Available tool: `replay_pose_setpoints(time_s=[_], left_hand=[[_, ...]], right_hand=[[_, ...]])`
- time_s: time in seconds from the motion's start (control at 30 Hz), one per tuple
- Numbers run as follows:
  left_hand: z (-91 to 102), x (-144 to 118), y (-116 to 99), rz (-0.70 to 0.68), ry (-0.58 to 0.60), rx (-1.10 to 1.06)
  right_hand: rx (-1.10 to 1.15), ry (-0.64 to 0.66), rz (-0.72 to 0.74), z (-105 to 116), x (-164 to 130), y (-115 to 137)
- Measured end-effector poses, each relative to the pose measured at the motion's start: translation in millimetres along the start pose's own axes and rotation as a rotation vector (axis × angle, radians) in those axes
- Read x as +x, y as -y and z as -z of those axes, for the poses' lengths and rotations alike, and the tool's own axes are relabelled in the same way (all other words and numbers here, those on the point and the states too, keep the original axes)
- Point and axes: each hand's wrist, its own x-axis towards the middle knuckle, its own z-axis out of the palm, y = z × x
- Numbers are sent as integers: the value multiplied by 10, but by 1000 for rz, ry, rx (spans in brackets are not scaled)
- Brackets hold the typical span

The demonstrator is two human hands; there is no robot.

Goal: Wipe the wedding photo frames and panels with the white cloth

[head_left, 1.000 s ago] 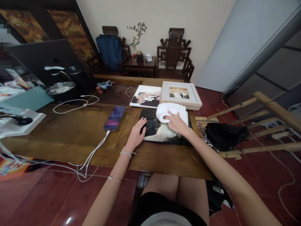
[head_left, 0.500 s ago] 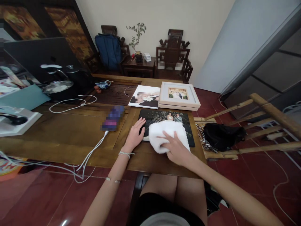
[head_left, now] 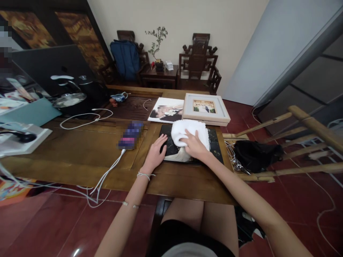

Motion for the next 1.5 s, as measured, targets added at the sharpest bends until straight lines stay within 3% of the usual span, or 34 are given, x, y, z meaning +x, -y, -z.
replay_pose_setpoints(time_s=[0.2,0.3,0.43,0.6,0.67,0.77,0.9,1.0,1.1,1.2,1.3,1.4,1.5], left_hand=[[-8,-3,-1,13,8,16],[-3,-2,-7,15,4,15],[0,0,-5,10,6,11],[-9,-2,4,-3,1,-4],[4,-6,-16,9,4,-11],[59,-17,-73,59,-34,-46],[138,-37,-131,81,-132,-163],[143,-45,-131,61,-151,-171],[107,-48,-118,49,-121,-94],[66,-55,-111,37,-44,-41],[46,-63,-107,20,43,13],[41,-63,-99,22,67,66],[37,-57,-82,26,53,85]], right_hand=[[34,81,83,-84,-782,539],[77,142,130,-49,-969,647],[101,121,113,20,-801,426],[-2,52,-47,61,-197,1],[-55,6,-88,50,28,-54],[-86,-13,-39,-2,230,31],[-62,89,160,-79,165,324],[-22,134,333,-54,-86,496],[28,211,423,61,-394,512],[70,250,348,181,-645,351],[90,209,204,214,-725,81],[74,116,52,164,-563,-151],[85,25,-81,100,-178,-201]])
